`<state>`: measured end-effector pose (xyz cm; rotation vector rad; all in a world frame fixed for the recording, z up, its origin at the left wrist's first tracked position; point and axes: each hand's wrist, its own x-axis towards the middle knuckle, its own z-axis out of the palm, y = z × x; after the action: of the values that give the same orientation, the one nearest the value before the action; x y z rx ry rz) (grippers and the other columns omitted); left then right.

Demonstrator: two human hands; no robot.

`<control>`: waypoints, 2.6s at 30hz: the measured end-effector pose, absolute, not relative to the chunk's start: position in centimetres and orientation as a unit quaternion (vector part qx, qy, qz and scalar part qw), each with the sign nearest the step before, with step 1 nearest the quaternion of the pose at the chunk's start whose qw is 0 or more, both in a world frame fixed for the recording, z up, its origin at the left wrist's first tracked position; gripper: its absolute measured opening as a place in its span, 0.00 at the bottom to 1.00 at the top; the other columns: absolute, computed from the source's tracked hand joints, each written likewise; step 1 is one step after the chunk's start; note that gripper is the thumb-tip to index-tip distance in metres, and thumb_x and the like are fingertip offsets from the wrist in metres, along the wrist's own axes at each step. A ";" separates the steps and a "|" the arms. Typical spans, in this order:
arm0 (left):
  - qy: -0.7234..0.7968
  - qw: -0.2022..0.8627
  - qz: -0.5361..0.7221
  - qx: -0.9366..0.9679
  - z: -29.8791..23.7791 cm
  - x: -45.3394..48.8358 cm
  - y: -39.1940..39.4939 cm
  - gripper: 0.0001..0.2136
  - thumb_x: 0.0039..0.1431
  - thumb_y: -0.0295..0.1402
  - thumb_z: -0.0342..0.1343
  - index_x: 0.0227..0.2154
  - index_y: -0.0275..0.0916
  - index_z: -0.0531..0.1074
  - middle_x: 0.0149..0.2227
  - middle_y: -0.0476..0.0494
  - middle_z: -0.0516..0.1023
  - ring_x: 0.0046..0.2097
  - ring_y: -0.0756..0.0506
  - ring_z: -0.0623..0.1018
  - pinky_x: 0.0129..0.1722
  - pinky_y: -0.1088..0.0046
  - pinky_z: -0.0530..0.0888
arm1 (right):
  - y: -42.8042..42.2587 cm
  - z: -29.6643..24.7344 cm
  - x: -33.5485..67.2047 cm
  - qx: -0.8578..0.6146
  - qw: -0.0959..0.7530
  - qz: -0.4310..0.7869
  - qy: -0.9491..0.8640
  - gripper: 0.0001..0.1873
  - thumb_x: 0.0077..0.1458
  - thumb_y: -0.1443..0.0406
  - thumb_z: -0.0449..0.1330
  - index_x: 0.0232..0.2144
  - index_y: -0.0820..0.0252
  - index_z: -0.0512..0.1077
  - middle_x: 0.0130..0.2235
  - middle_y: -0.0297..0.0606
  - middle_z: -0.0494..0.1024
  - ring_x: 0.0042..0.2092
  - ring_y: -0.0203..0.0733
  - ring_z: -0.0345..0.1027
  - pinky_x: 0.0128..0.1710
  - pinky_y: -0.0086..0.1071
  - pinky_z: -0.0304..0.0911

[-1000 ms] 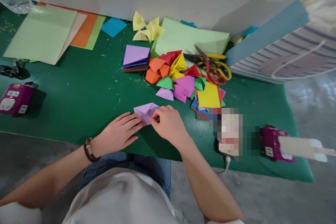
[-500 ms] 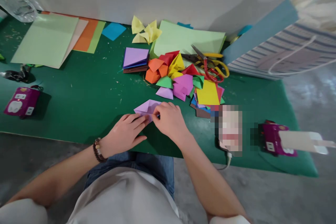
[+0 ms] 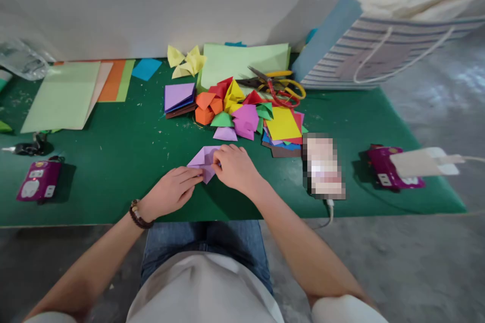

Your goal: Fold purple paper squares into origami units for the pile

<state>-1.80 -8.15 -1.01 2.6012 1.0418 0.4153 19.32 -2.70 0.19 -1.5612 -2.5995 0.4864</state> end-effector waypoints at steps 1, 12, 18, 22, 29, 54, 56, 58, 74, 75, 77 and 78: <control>0.364 0.152 0.143 0.908 -1.0 -1.8 -8.2 0.15 0.64 0.26 0.44 0.51 0.36 0.70 0.55 0.41 0.72 0.56 0.45 0.70 0.55 0.63 0.69 | -2.7 0.2 19.3 -0.506 0.037 0.154 -0.848 0.06 0.57 0.66 0.56 0.28 0.59 0.70 0.36 0.40 0.74 0.41 0.46 0.65 0.38 0.37 0.53; 0.351 0.110 0.090 0.925 0.1 -1.8 -7.6 0.13 0.64 0.26 0.45 0.47 0.37 0.70 0.58 0.41 0.69 0.55 0.43 0.70 0.52 0.61 0.70 | -2.6 -0.2 18.9 -0.499 0.075 0.129 -0.854 0.06 0.57 0.67 0.57 0.28 0.59 0.70 0.34 0.39 0.74 0.39 0.45 0.65 0.36 0.36 0.50; 0.361 0.103 0.080 0.924 0.2 -1.4 -7.5 0.12 0.63 0.27 0.46 0.46 0.36 0.70 0.56 0.44 0.72 0.50 0.43 0.71 0.50 0.62 0.71 | -3.2 -0.3 19.1 -0.497 0.091 0.110 -0.856 0.04 0.58 0.67 0.57 0.31 0.60 0.71 0.35 0.40 0.73 0.39 0.45 0.65 0.36 0.36 0.50; 0.375 0.111 0.097 0.915 0.1 -1.1 -7.7 0.12 0.62 0.27 0.47 0.46 0.37 0.70 0.54 0.43 0.74 0.51 0.43 0.70 0.51 0.61 0.70 | -4.3 -1.2 19.8 -0.467 0.151 0.062 -0.869 0.05 0.60 0.65 0.57 0.36 0.60 0.71 0.38 0.42 0.73 0.41 0.46 0.63 0.38 0.36 0.51; 0.397 0.117 0.075 0.907 0.3 -0.8 -7.9 0.10 0.62 0.27 0.49 0.44 0.38 0.70 0.52 0.42 0.74 0.51 0.43 0.70 0.51 0.61 0.71 | -5.2 -2.3 20.0 -0.364 0.181 0.031 -0.913 0.10 0.61 0.69 0.54 0.28 0.60 0.72 0.30 0.38 0.73 0.36 0.43 0.61 0.36 0.36 0.49; 0.363 0.123 0.073 0.921 0.4 -1.8 -8.8 0.18 0.63 0.43 0.51 0.54 0.48 0.68 0.63 0.46 0.62 0.59 0.40 0.63 0.53 0.58 0.68 | -9.0 -3.0 21.9 -0.588 0.390 0.296 -0.644 0.08 0.56 0.59 0.58 0.36 0.56 0.71 0.38 0.40 0.78 0.40 0.45 0.73 0.41 0.40 0.68; 0.385 0.120 0.079 0.912 0.1 -1.2 -9.3 0.18 0.64 0.44 0.50 0.54 0.47 0.68 0.63 0.45 0.62 0.59 0.40 0.63 0.54 0.58 0.67 | -8.8 -3.2 21.3 -0.584 0.384 0.311 -0.644 0.08 0.56 0.59 0.58 0.36 0.56 0.70 0.38 0.40 0.79 0.40 0.45 0.73 0.42 0.40 0.67; 0.422 0.112 0.089 0.895 -0.3 -0.1 -10.2 0.20 0.64 0.46 0.48 0.55 0.45 0.68 0.63 0.43 0.62 0.60 0.39 0.63 0.54 0.57 0.67 | -8.6 -3.2 20.7 -0.581 0.375 0.326 -0.644 0.07 0.56 0.60 0.58 0.37 0.56 0.69 0.37 0.40 0.79 0.40 0.45 0.73 0.42 0.40 0.67; 0.534 0.139 0.178 0.815 -1.9 2.6 -12.1 0.18 0.62 0.39 0.52 0.54 0.44 0.68 0.63 0.43 0.62 0.59 0.37 0.62 0.55 0.53 0.66 | -8.2 -3.9 19.0 -0.624 0.340 0.267 -0.652 0.09 0.53 0.57 0.60 0.27 0.55 0.68 0.31 0.37 0.77 0.36 0.45 0.71 0.40 0.40 0.64; 0.535 0.138 0.178 0.814 -1.9 2.7 -12.1 0.18 0.62 0.39 0.52 0.54 0.44 0.68 0.63 0.44 0.62 0.59 0.37 0.62 0.55 0.54 0.66 | -8.1 -3.9 19.0 -0.625 0.339 0.261 -0.653 0.10 0.53 0.57 0.60 0.27 0.55 0.67 0.31 0.36 0.77 0.36 0.45 0.71 0.39 0.40 0.64; 0.536 0.134 0.180 0.814 -1.9 2.8 -12.2 0.18 0.62 0.38 0.53 0.54 0.44 0.69 0.63 0.44 0.62 0.59 0.38 0.62 0.55 0.54 0.66 | -7.8 -3.9 19.0 -0.629 0.337 0.251 -0.653 0.10 0.53 0.56 0.60 0.26 0.55 0.67 0.31 0.37 0.77 0.36 0.45 0.71 0.39 0.40 0.64; 0.535 0.134 0.180 0.814 -1.9 2.9 -12.2 0.18 0.62 0.38 0.53 0.54 0.44 0.69 0.63 0.44 0.63 0.59 0.38 0.63 0.55 0.54 0.66 | -7.6 -3.9 19.1 -0.632 0.337 0.248 -0.653 0.11 0.53 0.56 0.60 0.26 0.55 0.67 0.31 0.37 0.77 0.36 0.46 0.71 0.39 0.40 0.63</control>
<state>2.86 -12.23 -1.91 2.3614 1.5519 0.5220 19.05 -7.61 -3.90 -1.6460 -1.7006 0.6462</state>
